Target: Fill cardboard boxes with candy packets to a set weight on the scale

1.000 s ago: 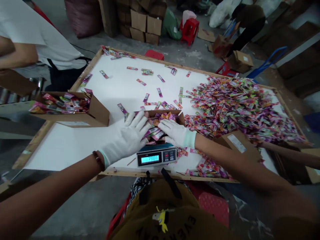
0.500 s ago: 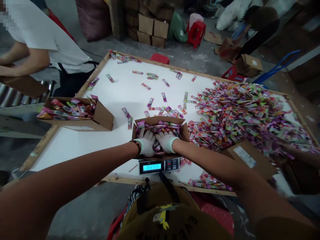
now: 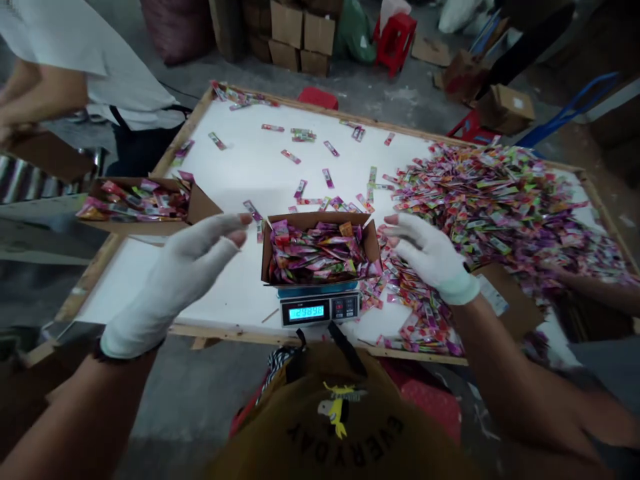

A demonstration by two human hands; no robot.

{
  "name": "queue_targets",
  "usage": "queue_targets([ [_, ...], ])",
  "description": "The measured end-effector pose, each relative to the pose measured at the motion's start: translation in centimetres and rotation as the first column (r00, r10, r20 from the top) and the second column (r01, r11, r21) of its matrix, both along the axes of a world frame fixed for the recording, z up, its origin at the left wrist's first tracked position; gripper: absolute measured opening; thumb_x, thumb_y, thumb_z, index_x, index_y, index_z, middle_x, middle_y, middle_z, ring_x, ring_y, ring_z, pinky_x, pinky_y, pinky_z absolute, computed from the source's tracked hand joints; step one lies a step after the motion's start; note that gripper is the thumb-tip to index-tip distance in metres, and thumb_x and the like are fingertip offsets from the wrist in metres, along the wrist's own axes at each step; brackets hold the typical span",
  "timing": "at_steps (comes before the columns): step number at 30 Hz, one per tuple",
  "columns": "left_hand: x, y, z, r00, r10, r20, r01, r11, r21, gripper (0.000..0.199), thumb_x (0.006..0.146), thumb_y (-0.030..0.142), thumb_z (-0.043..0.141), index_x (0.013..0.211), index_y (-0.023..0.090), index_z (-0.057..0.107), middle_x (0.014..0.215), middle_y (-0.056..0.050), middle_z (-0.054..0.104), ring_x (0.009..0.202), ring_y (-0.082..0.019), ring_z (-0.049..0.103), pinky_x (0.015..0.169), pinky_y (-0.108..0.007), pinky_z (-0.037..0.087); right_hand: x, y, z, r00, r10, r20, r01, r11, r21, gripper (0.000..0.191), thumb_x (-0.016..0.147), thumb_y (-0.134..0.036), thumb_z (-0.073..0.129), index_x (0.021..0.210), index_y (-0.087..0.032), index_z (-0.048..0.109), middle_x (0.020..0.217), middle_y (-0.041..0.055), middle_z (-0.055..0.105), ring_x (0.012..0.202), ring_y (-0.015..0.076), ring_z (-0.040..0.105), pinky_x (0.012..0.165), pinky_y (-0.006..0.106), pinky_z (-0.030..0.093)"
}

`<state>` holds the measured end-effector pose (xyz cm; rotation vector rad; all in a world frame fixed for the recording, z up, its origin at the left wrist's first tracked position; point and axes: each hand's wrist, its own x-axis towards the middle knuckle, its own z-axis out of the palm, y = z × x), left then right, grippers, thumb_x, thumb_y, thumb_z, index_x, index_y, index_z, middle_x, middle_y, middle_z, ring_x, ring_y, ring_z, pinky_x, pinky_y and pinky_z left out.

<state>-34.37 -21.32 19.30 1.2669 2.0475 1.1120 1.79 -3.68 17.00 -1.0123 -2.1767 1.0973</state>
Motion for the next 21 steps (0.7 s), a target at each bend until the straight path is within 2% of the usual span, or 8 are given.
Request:
queue_targets([
  [2, -0.4, -1.9, -0.7, 0.978, 0.132, 0.164, -0.140, 0.989, 0.038, 0.042, 0.091, 0.047, 0.072, 0.123, 0.021, 0.078, 0.129, -0.010, 0.077, 0.125, -0.034, 0.069, 0.119, -0.058, 0.047, 1.3, -0.6, -0.6, 0.996, -0.087, -0.008, 0.087, 0.996, -0.027, 0.046, 0.097, -0.044, 0.068, 0.137, -0.020, 0.064, 0.135, 0.0146, 0.074, 0.117, 0.0286, 0.076, 0.105, 0.049, 0.063],
  [5, -0.7, -3.6, -2.1, 0.864, 0.245, 0.440, -0.294, 0.955, 0.047, 0.033, 0.085, 0.038, 0.078, 0.112, 0.019, 0.077, 0.120, -0.011, 0.078, 0.116, -0.032, 0.072, 0.118, -0.060, 0.049, 1.9, -1.5, -1.7, 0.993, -0.115, -0.009, 0.114, 0.992, -0.055, 0.045, 0.096, -0.042, 0.069, 0.134, -0.020, 0.065, 0.135, 0.0147, 0.074, 0.116, 0.0277, 0.077, 0.105, 0.047, 0.063],
  [8, -0.6, -4.1, -2.8, 0.788, 0.304, 0.536, -0.382, 0.924, 0.038, 0.029, 0.079, 0.032, 0.081, 0.105, 0.020, 0.076, 0.110, -0.008, 0.077, 0.106, -0.029, 0.073, 0.117, -0.058, 0.051, 1.6, -2.0, -2.0, 0.995, -0.100, 0.024, 0.101, 0.994, -0.040, 0.045, 0.096, -0.040, 0.068, 0.136, -0.021, 0.065, 0.137, 0.0151, 0.073, 0.118, 0.0285, 0.076, 0.105, 0.048, 0.063],
  [10, -0.6, -4.0, -2.8, 0.791, 0.303, 0.532, -0.380, 0.924, 0.039, 0.030, 0.079, 0.033, 0.081, 0.106, 0.020, 0.076, 0.110, -0.008, 0.077, 0.106, -0.028, 0.073, 0.118, -0.059, 0.049, 1.1, -2.2, -1.6, 0.996, -0.074, 0.050, 0.075, 0.997, -0.015, 0.045, 0.097, -0.040, 0.066, 0.138, -0.021, 0.065, 0.135, 0.0147, 0.074, 0.118, 0.0291, 0.076, 0.104, 0.049, 0.063],
  [14, -0.4, -3.0, -2.3, 0.822, 0.251, 0.512, -0.317, 0.947, 0.044, 0.037, 0.082, 0.040, 0.080, 0.111, 0.016, 0.075, 0.124, -0.015, 0.076, 0.113, -0.031, 0.071, 0.119, -0.061, 0.046, 0.0, -2.4, -0.7, 0.997, -0.035, 0.071, 0.032, 0.998, 0.050, 0.042, 0.098, -0.038, 0.064, 0.136, -0.021, 0.066, 0.133, 0.0132, 0.074, 0.117, 0.0286, 0.075, 0.103, 0.047, 0.063],
  [17, 0.0, -2.0, -2.0, 0.860, 0.207, 0.465, -0.258, 0.965, 0.048, 0.041, 0.085, 0.042, 0.076, 0.115, 0.014, 0.075, 0.129, -0.017, 0.075, 0.117, -0.031, 0.070, 0.117, -0.058, 0.047, -0.6, -2.6, -0.3, 0.997, -0.020, 0.075, 0.014, 0.997, 0.078, 0.040, 0.098, -0.039, 0.064, 0.134, -0.021, 0.067, 0.131, 0.0126, 0.074, 0.117, 0.0280, 0.075, 0.106, 0.046, 0.062],
  [21, 0.2, -0.8, -1.7, 0.912, 0.170, 0.373, -0.199, 0.979, 0.041, 0.040, 0.087, 0.041, 0.072, 0.116, 0.014, 0.075, 0.126, -0.014, 0.076, 0.120, -0.030, 0.068, 0.117, -0.052, 0.046, -1.1, -2.8, 0.1, 0.997, -0.016, 0.078, 0.009, 0.995, 0.098, 0.040, 0.098, -0.039, 0.063, 0.133, -0.020, 0.068, 0.133, 0.0140, 0.074, 0.117, 0.0285, 0.075, 0.106, 0.047, 0.062],
])
